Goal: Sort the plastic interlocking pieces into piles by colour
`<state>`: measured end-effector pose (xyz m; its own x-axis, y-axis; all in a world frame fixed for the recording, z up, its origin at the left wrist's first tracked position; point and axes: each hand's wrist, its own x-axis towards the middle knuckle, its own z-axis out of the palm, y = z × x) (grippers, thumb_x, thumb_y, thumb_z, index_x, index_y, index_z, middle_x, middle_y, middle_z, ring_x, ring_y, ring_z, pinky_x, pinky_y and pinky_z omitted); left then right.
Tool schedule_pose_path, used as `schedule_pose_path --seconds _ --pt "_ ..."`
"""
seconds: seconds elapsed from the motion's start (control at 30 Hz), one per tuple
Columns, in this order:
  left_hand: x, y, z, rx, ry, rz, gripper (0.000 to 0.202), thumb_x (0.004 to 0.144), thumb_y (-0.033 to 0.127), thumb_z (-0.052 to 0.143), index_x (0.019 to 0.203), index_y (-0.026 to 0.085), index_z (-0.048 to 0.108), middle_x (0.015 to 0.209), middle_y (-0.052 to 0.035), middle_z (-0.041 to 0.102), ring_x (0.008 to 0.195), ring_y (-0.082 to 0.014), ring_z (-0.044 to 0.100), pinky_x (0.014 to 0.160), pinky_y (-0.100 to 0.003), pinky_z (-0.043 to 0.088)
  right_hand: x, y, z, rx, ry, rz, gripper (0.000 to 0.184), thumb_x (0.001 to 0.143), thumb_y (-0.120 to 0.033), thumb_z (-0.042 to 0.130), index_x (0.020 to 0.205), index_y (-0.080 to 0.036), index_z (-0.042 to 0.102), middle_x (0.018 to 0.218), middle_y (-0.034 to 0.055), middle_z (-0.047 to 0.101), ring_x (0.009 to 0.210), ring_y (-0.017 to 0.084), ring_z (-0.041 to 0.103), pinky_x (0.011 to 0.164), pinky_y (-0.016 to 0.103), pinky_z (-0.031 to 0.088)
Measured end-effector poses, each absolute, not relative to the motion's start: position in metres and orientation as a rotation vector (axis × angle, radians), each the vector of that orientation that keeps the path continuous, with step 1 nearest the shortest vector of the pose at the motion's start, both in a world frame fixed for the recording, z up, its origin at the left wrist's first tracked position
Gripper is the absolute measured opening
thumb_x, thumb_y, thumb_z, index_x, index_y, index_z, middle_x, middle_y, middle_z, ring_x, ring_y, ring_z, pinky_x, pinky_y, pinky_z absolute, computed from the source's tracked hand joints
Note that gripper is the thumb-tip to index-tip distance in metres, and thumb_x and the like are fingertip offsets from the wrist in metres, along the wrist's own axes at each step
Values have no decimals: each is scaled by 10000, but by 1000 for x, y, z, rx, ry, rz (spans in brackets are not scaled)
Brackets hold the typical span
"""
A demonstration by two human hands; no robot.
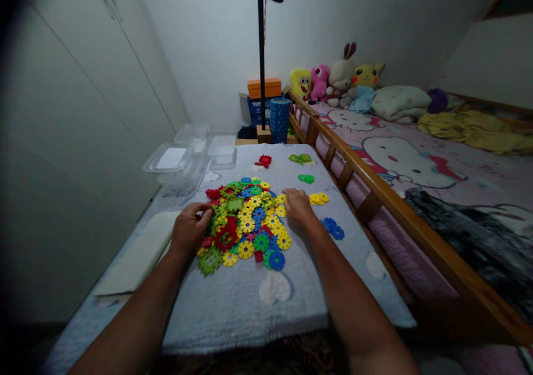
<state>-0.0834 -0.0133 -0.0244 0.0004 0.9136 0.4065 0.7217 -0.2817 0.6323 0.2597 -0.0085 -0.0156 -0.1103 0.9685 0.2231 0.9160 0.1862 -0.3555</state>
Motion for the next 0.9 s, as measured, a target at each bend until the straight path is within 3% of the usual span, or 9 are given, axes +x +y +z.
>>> schedule_pose_path --seconds 0.07,0.2,0.4,0.67,0.9 --pt "-84 -13 -25 2032 1713 1154 233 862 358 514 899 220 699 949 -71 718 927 -239 666 846 -364 534 251 -9 -23 -1802 -2090 184 407 910 -153 506 1286 -182 657 1392 131 642 1224 289 552 1037 407 376" --pt "-83 -14 -26 2026 1701 1157 223 862 347 521 901 217 699 952 -70 719 927 -236 666 832 -357 533 252 -9 -29 -1803 -2154 192 293 930 -168 518 1145 -230 707 1268 91 708 1135 265 583 980 375 378" --pt "-83 -14 -25 2034 1695 1154 224 868 345 521 904 215 701 957 -71 720 931 -237 666 830 -356 534 262 -9 -30 -1805 -2150 170 196 934 -178 540 1009 -196 721 1112 98 738 1068 240 596 974 352 366" --pt "-81 -15 -23 2035 1701 1144 220 868 345 518 883 209 691 938 -68 713 909 -230 658 827 -351 525 286 -13 -21 -1809 -1839 -22 251 936 -205 495 919 -170 743 980 139 723 976 267 598 917 367 409" --pt "-82 -15 -24 2038 1697 1143 220 857 353 517 872 213 686 924 -64 713 900 -228 656 825 -349 520 315 -16 -19 -1950 -1540 -28 252 858 -225 501 940 -164 731 906 109 736 853 240 625 804 340 434"
